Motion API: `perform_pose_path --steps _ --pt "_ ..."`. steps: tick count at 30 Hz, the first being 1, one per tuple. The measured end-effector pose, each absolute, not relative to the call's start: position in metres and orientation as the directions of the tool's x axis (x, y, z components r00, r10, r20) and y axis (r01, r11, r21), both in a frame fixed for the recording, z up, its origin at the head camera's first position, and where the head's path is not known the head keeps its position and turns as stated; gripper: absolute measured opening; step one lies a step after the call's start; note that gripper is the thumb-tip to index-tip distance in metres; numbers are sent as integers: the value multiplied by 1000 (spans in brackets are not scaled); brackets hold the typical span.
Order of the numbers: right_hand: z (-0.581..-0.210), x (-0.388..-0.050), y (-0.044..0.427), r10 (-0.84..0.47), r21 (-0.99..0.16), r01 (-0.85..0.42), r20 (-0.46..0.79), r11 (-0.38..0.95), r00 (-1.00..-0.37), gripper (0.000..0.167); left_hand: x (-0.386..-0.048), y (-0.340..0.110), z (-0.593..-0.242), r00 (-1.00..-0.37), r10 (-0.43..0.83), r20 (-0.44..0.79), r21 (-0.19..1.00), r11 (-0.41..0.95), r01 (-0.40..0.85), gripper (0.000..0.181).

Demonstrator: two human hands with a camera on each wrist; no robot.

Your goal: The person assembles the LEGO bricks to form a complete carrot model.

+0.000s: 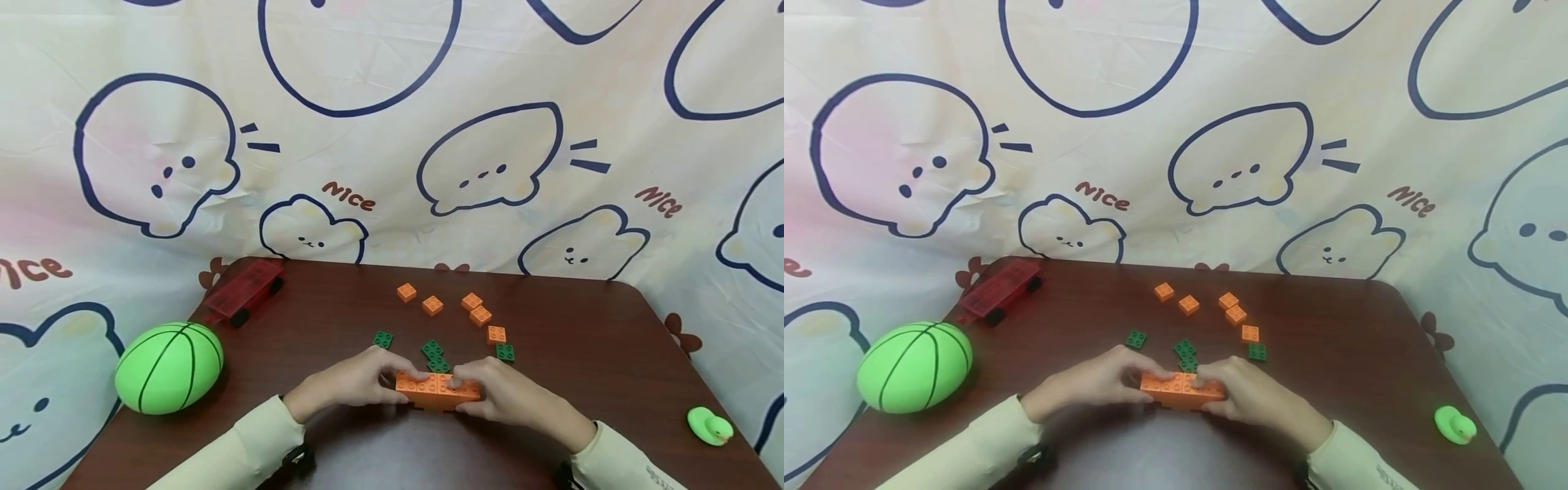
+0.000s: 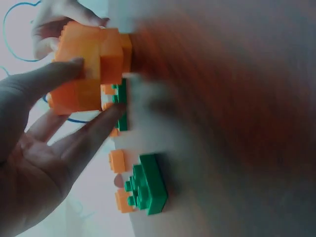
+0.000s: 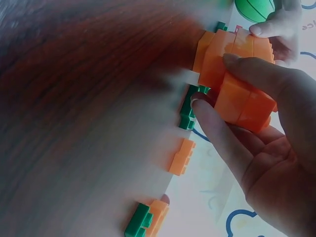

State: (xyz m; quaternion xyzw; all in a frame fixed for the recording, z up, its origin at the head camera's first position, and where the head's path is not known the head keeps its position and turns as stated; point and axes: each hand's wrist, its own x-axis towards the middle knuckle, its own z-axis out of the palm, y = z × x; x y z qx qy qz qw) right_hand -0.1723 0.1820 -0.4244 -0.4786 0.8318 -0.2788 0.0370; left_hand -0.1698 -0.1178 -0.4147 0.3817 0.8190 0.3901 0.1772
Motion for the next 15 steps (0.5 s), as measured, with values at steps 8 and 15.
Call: perform_pose_path --steps 8,15 --pt "-421 -171 180 -817 -501 -771 196 393 -543 27 -168 -117 -409 -649 760 -31 738 455 498 34" --pt "-421 -169 183 -802 -470 -755 151 457 -578 28 -166 -113 -412 -664 748 0 740 447 503 35"
